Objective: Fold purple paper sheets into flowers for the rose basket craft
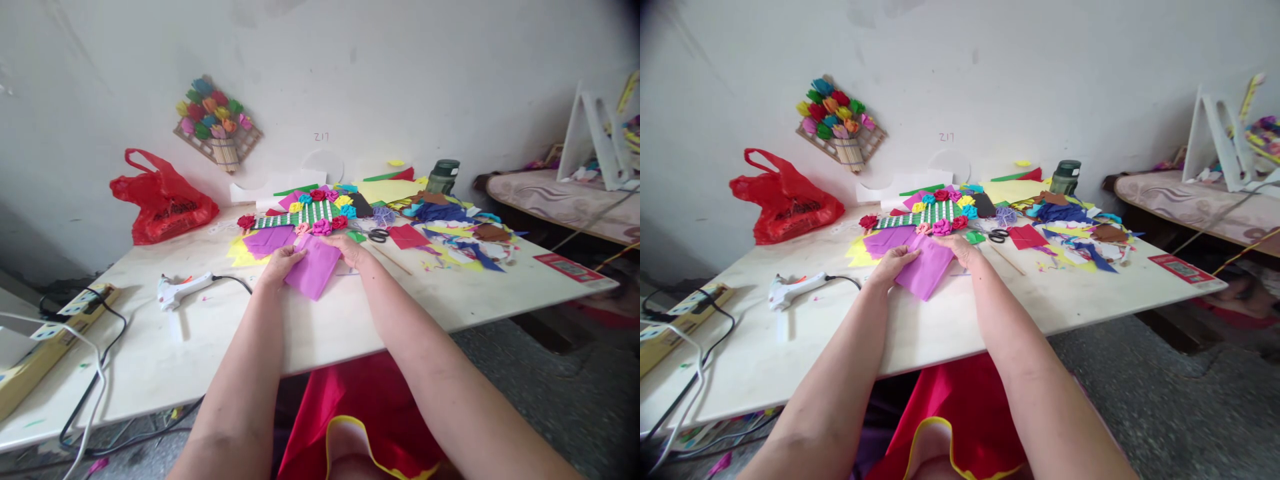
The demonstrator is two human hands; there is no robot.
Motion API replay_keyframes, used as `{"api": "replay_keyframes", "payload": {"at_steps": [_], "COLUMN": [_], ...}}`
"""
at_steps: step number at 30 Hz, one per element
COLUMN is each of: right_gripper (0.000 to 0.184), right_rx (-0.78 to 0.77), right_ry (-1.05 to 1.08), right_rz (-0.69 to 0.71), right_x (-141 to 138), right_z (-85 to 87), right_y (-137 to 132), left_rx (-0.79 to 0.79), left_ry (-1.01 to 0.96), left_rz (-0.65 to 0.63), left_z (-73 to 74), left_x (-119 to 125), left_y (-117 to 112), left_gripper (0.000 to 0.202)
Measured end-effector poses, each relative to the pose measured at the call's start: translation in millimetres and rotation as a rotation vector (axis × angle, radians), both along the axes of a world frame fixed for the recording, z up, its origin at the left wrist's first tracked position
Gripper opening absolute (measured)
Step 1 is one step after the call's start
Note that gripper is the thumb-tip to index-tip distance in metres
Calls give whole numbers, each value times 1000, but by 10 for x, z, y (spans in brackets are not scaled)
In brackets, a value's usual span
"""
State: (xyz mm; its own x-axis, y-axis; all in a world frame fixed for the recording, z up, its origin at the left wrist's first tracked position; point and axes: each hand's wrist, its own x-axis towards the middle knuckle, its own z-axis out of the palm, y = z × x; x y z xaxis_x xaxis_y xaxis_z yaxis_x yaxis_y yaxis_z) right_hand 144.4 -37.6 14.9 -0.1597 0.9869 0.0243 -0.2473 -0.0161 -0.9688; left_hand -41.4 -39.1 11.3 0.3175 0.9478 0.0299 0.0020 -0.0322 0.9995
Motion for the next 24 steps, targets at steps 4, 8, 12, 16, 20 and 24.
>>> {"api": "replay_keyframes", "payload": {"at_steps": [4, 8, 12, 16, 20, 24], "right_gripper": [22, 21, 19, 15, 17, 23], "right_rx": [31, 38, 45, 51, 34, 25], "right_ry": [-73, -74, -85, -87, -43, -15], "right_rz": [33, 20, 10, -25, -27, -26], "right_x": [-5, 1, 22, 42, 52, 60], "right_z": [-9, -37, -71, -81, -66, -57], "right_y": [-33, -23, 13, 40, 50, 59], "left_rx": [-7, -32, -93, -112, -133, -141], "left_ry": [31, -4, -83, -163, -220, -246], "left_rz": [4, -9, -50, -52, -54, -59], "left_z": [13, 16, -8, -50, -62, -49], "left_x": [-7, -20, -32, -35, -35, -36], "left_y": [-12, -14, 16, 64, 83, 82], "left_gripper": [38, 37, 35, 33, 32, 29]}}
